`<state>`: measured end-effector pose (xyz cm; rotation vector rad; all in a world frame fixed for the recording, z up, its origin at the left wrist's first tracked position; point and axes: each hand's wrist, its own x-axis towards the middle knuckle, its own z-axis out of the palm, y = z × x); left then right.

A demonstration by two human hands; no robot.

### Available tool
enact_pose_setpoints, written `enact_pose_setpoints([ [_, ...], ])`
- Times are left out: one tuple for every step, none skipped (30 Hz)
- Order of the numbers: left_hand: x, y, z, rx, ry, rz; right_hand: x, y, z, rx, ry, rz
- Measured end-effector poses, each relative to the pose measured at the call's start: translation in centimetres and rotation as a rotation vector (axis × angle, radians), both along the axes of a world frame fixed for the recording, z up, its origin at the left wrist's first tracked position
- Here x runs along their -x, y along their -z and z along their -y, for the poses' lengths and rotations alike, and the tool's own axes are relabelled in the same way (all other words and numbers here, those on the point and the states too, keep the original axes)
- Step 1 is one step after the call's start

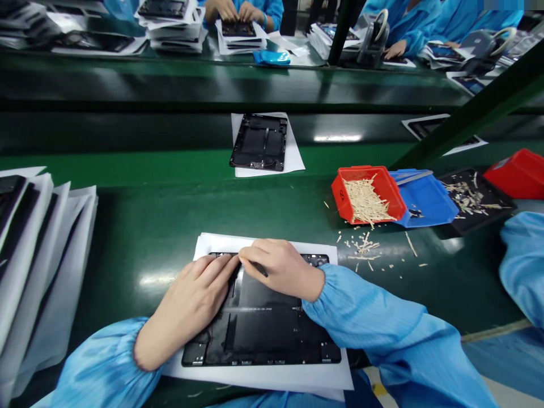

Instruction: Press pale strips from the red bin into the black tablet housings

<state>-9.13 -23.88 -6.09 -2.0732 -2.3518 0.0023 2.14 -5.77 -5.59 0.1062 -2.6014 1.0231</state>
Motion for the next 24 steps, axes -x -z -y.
enact_pose_setpoints([
  [0.02,0.0,-0.02,-0.002,0.001,0.0,-0.03,-0.11,-0.05,-0.031,-0.025,0.007],
  [0.04,-0.01,-0.03,-0.005,0.001,0.001,-0.04,-0.22,-0.08,-0.051,-0.042,0.014],
  [0.05,-0.05,-0.05,-0.005,0.0,0.005,-0.04,-0.32,-0.12,-0.06,-0.05,0.018],
  [0.06,-0.11,-0.06,-0.005,-0.001,0.011,-0.03,-0.4,-0.15,-0.058,-0.052,0.02],
  [0.06,-0.18,-0.09,-0.004,-0.002,0.019,-0.02,-0.46,-0.17,-0.049,-0.047,0.02],
  [0.06,-0.25,-0.12,-0.002,-0.003,0.028,-0.01,-0.5,-0.19,-0.038,-0.041,0.02],
  [0.05,-0.33,-0.15,-0.001,-0.004,0.036,-0.01,-0.52,-0.21,-0.029,-0.036,0.02],
  [0.03,-0.39,-0.18,0.0,-0.006,0.043,-0.01,-0.53,-0.23,-0.024,-0.036,0.02],
  [0.01,-0.45,-0.2,0.002,-0.006,0.047,-0.01,-0.51,-0.24,-0.024,-0.04,0.02],
  [-0.01,-0.49,-0.22,0.003,-0.007,0.051,0.0,-0.46,-0.25,-0.025,-0.047,0.022],
  [-0.03,-0.53,-0.23,0.009,-0.008,0.053,0.01,-0.38,-0.25,-0.023,-0.052,0.025],
  [-0.04,-0.55,-0.24,0.017,-0.011,0.055,0.05,-0.28,-0.25,-0.011,-0.044,0.024],
  [-0.05,-0.57,-0.23,0.024,-0.013,0.058,0.1,-0.15,-0.24,0.013,-0.016,0.021],
  [-0.05,-0.59,-0.23,0.031,-0.013,0.062,0.17,-0.01,-0.23,0.045,0.035,0.017],
  [-0.04,-0.59,-0.22,0.035,-0.013,0.066,0.25,0.12,-0.22,0.082,0.101,0.016],
  [-0.03,-0.59,-0.22,0.037,-0.012,0.07,0.34,0.23,-0.21,0.119,0.17,0.019],
  [-0.01,-0.58,-0.21,0.034,-0.009,0.073,0.42,0.3,-0.2,0.153,0.23,0.025],
  [0.0,-0.56,-0.21,0.028,-0.007,0.075,0.5,0.33,-0.19,0.181,0.271,0.037],
  [0.02,-0.52,-0.2,0.024,-0.006,0.076,0.55,0.32,-0.16,0.203,0.293,0.052],
  [0.04,-0.48,-0.2,0.019,-0.005,0.075,0.59,0.29,-0.13,0.223,0.302,0.066],
  [0.05,-0.44,-0.2,0.015,-0.003,0.075,0.62,0.25,-0.08,0.245,0.302,0.08],
  [0.07,-0.4,-0.19,0.012,-0.002,0.074,0.62,0.22,-0.03,0.267,0.298,0.093],
  [0.08,-0.36,-0.18,0.011,-0.002,0.071,0.62,0.23,0.01,0.289,0.291,0.104],
  [0.1,-0.32,-0.16,0.01,-0.003,0.069,0.61,0.28,0.03,0.313,0.285,0.11],
])
